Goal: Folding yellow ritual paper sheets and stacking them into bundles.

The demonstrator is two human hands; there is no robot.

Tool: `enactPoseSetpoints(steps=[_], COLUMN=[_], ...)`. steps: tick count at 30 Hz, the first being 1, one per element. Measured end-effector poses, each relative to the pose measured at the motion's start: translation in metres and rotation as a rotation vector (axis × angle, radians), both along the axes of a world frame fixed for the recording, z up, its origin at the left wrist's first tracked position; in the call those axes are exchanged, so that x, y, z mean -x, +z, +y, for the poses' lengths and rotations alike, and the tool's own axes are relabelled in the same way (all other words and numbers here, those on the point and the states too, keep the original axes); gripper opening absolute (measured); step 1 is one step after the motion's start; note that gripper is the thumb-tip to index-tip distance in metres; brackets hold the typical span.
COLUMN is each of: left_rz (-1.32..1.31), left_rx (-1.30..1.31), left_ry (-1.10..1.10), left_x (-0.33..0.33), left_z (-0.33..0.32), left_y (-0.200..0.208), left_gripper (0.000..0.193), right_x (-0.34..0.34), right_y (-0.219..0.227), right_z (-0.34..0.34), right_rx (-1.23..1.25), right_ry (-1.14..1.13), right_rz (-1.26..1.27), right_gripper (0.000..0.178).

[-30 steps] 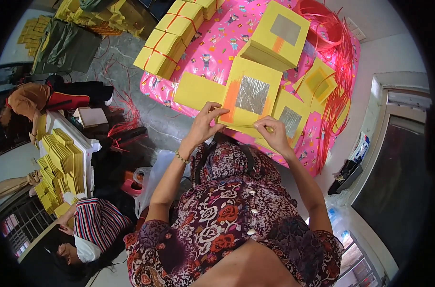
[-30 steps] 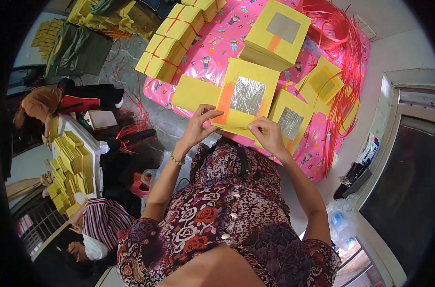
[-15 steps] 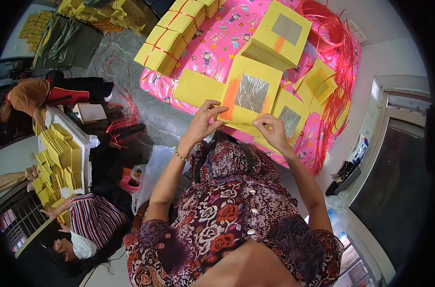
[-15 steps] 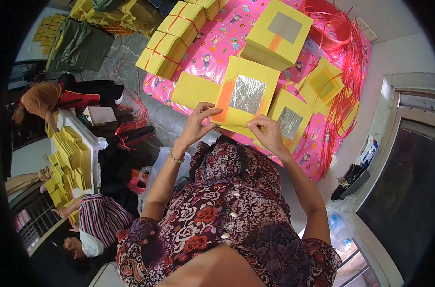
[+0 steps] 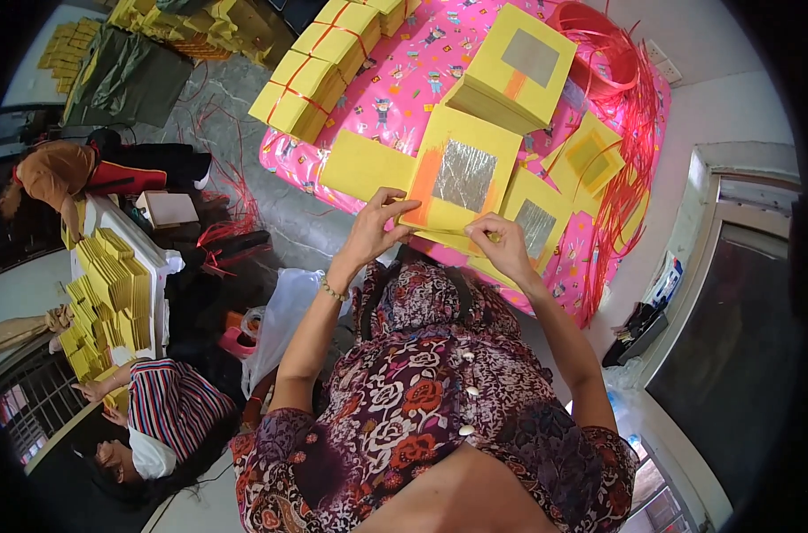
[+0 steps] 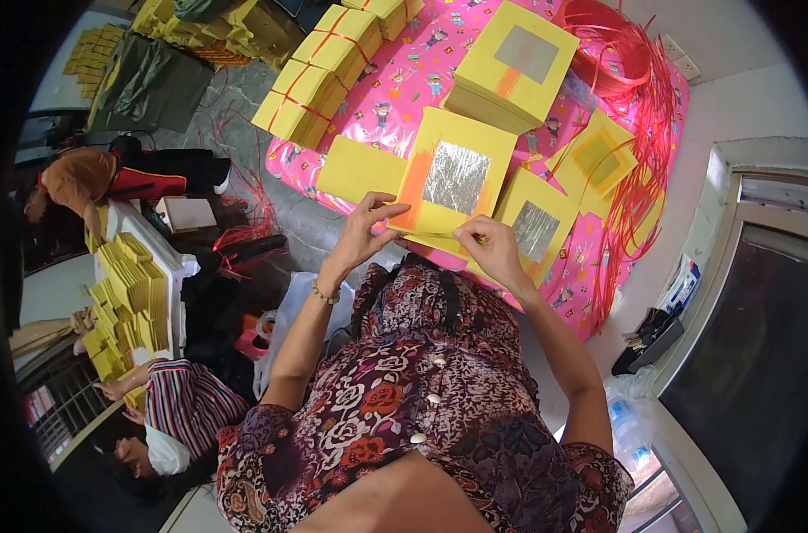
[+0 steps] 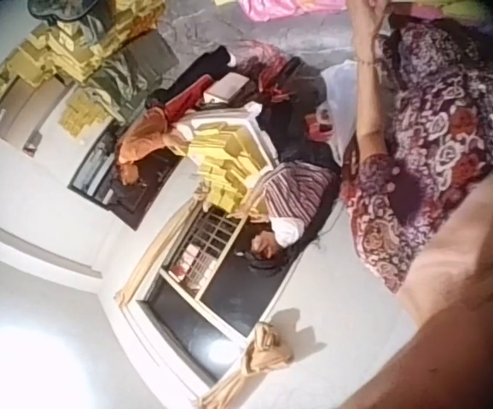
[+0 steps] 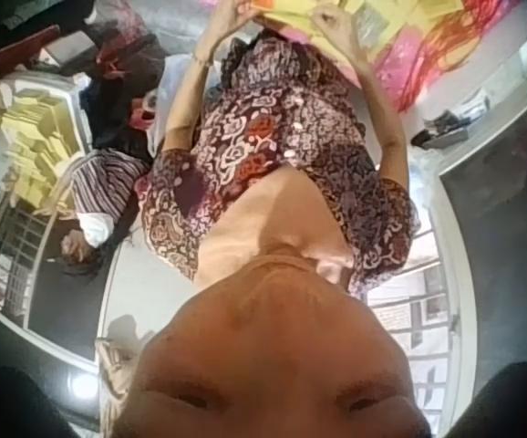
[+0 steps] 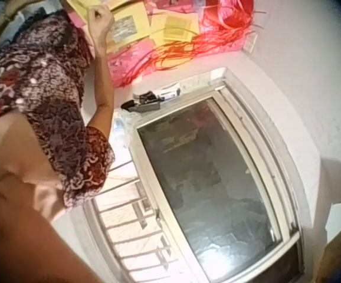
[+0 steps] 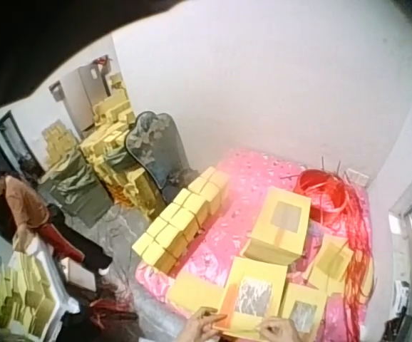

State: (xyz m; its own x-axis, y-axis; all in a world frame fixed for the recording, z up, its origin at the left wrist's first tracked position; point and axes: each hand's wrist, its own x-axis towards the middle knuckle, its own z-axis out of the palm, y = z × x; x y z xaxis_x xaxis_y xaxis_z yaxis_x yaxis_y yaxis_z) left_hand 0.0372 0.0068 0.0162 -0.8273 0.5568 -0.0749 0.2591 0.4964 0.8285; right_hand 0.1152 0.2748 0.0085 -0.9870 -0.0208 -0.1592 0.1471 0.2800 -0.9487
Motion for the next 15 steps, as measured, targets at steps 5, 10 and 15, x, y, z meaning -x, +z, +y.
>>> enactPoseSetpoints(steps=[5,10,15], left_rz=[0.084,0.347,0.254], left_rx=[0.018,0.083,0.231], left_ry=[-0.006,-0.058,-0.094], left_x=[-0.002,0.014,0.034], left_z=[0.005,0.008,0.022], left_y=[0.015,0.008,0.025], left_gripper=[0.051,0.032,0.033], right_x=[0.0,0.005,0.017], right_y=[0.005,0.007,0.016], right_z=[-0.002,0.001,0.009], right_rx=[-0.013,-0.02,-0.147], right_ry=[-0.003,0.015,-0.025], right_rz=[0.012,-0.028,0.056], right_gripper=[0.017,0.015,0.02])
